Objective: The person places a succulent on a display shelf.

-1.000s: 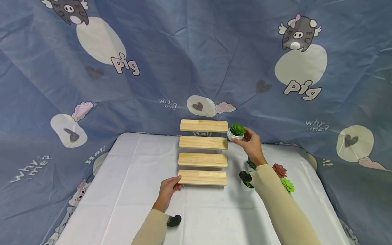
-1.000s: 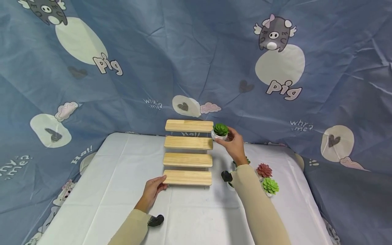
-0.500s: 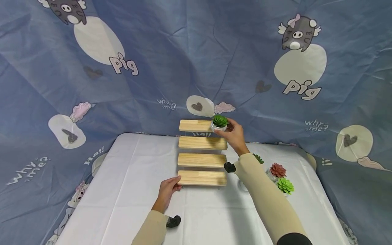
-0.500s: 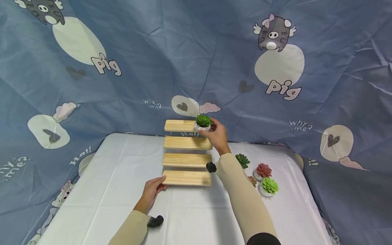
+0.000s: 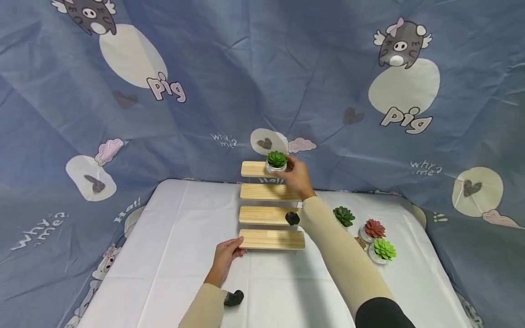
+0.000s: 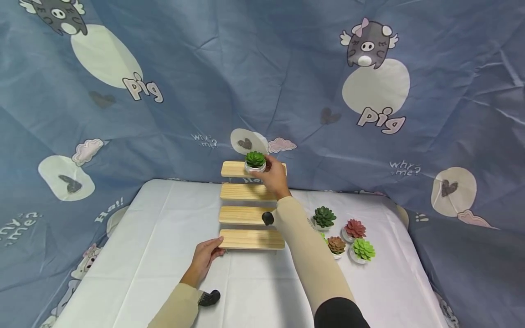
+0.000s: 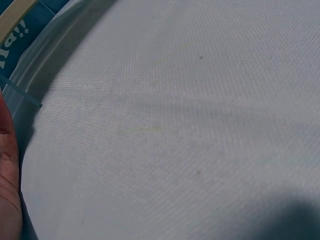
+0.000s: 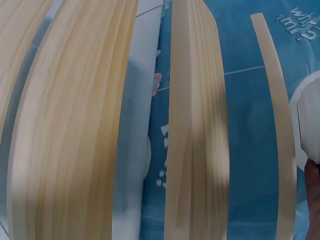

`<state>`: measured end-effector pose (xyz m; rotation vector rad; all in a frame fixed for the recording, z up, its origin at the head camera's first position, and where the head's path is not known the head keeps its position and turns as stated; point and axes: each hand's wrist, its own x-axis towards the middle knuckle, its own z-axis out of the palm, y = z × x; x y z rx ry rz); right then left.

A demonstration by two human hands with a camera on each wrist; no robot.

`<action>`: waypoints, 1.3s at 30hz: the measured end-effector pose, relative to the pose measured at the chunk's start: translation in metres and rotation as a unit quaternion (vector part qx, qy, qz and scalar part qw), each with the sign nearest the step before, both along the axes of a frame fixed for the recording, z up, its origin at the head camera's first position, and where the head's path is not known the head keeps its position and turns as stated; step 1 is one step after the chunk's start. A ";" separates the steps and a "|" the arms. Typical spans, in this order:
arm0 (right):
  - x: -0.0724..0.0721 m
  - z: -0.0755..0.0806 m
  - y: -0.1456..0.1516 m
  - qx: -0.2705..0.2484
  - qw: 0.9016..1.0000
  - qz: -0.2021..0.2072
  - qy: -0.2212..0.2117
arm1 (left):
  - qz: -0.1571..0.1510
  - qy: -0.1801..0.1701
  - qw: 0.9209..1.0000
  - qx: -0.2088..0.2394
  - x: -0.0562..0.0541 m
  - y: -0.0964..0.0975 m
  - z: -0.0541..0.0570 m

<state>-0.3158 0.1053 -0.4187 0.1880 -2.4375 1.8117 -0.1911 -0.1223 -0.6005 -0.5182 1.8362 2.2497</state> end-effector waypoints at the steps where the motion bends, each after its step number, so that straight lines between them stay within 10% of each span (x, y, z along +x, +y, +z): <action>1: -0.002 -0.001 -0.002 -0.005 1.000 0.003 0.000 | -0.002 -0.001 1.000 0.001 0.000 0.000 -0.001; 24: -0.010 -0.007 -0.038 0.000 1.000 -0.013 0.019 | -0.007 0.013 1.000 0.004 0.002 -0.001 0.000; 39: 0.017 -0.016 -0.009 -0.066 0.997 -0.024 -0.019 | -0.015 0.005 1.000 0.007 0.000 -0.001 -0.002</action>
